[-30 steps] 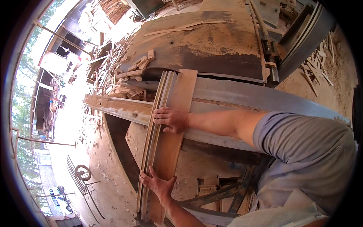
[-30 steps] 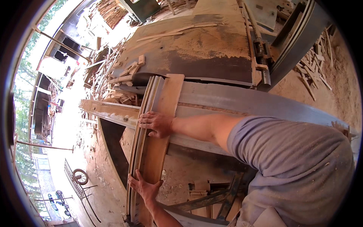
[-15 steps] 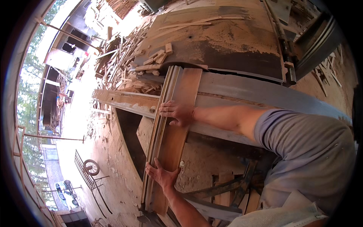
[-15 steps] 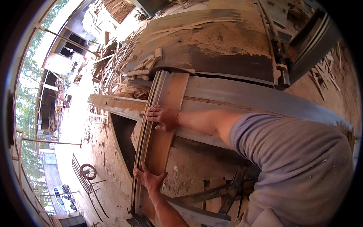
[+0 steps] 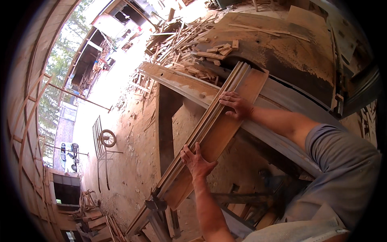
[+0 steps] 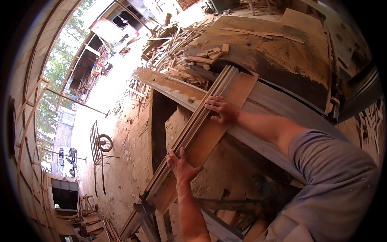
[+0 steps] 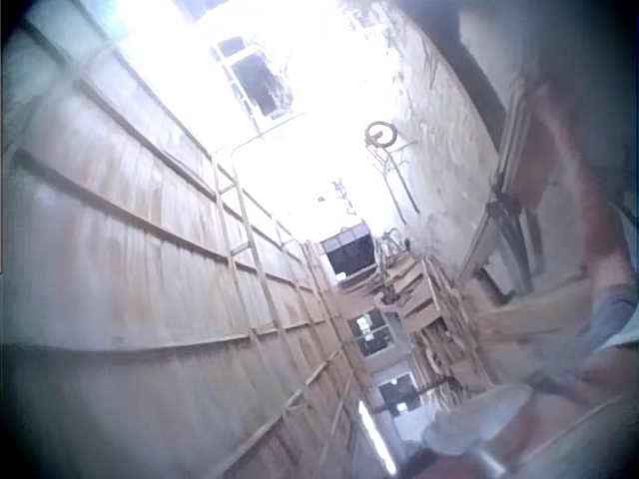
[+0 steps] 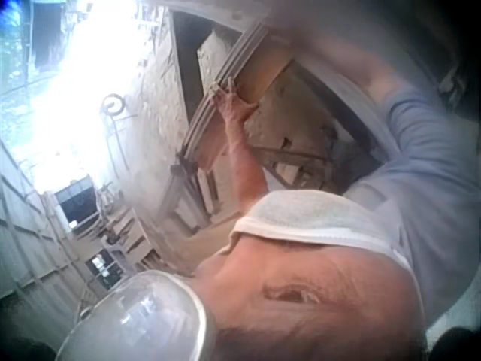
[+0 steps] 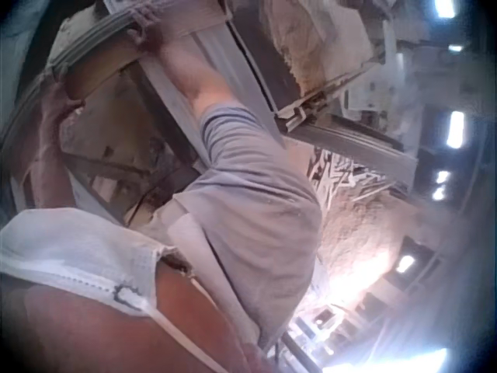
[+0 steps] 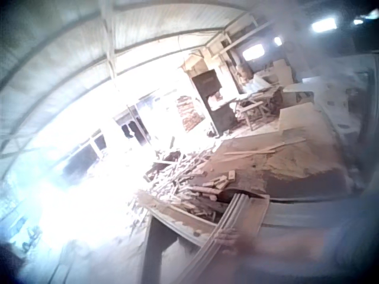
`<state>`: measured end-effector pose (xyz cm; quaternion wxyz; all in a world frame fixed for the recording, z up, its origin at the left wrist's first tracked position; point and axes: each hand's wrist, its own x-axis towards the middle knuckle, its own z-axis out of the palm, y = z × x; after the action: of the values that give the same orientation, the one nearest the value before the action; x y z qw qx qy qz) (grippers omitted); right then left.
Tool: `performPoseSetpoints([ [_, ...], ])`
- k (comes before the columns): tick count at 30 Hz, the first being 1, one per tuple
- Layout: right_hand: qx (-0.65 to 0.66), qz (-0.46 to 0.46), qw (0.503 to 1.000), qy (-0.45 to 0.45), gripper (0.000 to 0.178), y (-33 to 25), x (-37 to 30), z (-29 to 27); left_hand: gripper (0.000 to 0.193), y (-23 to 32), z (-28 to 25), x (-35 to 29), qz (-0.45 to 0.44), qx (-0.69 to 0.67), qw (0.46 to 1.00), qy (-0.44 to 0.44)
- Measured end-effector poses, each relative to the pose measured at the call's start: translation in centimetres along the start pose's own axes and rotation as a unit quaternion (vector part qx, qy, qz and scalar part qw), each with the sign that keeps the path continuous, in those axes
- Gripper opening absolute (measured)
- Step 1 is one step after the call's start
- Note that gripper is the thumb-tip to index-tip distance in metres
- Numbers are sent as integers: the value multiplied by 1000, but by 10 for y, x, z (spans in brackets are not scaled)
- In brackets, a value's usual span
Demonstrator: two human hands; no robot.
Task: The person repeatedly picks up wooden planks from a pile on the floor and stacks them onto a metal rack. The task involves lifting the planks, aligning them, and placing them in a neat pile on the rack.
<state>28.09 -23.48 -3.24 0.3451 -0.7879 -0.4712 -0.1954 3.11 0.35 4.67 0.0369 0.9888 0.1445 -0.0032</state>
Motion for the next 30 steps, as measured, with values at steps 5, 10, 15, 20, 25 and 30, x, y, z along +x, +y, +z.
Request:
performPoseSetpoints([
  [5, -16, -9, 1000, 9, 63, -14, -23, -29, 120, 21, -3, -25, 6, -14, 1000, 0],
  [10, -27, 0, 1000, 9, 62, -28, -50, -50, 112, 45, 1, -66, -11, -31, 999, 30],
  [15, -11, -10, 1000, 4, 64, -44, -73, -69, 92, 105, 92, -163, -208, -232, 894, 323],
  [20, -22, -8, 1000, -2, 67, -49, -97, -85, 64, 158, 111, -171, -469, -709, 410, 331],
  [25, -29, 11, 999, -18, 66, -73, -110, -99, 42, 126, 120, -151, -341, -871, 204, 290],
  [30, -7, -3, 997, -73, 56, -103, -142, -122, 41, 168, 111, -192, -355, -869, 194, 285],
])
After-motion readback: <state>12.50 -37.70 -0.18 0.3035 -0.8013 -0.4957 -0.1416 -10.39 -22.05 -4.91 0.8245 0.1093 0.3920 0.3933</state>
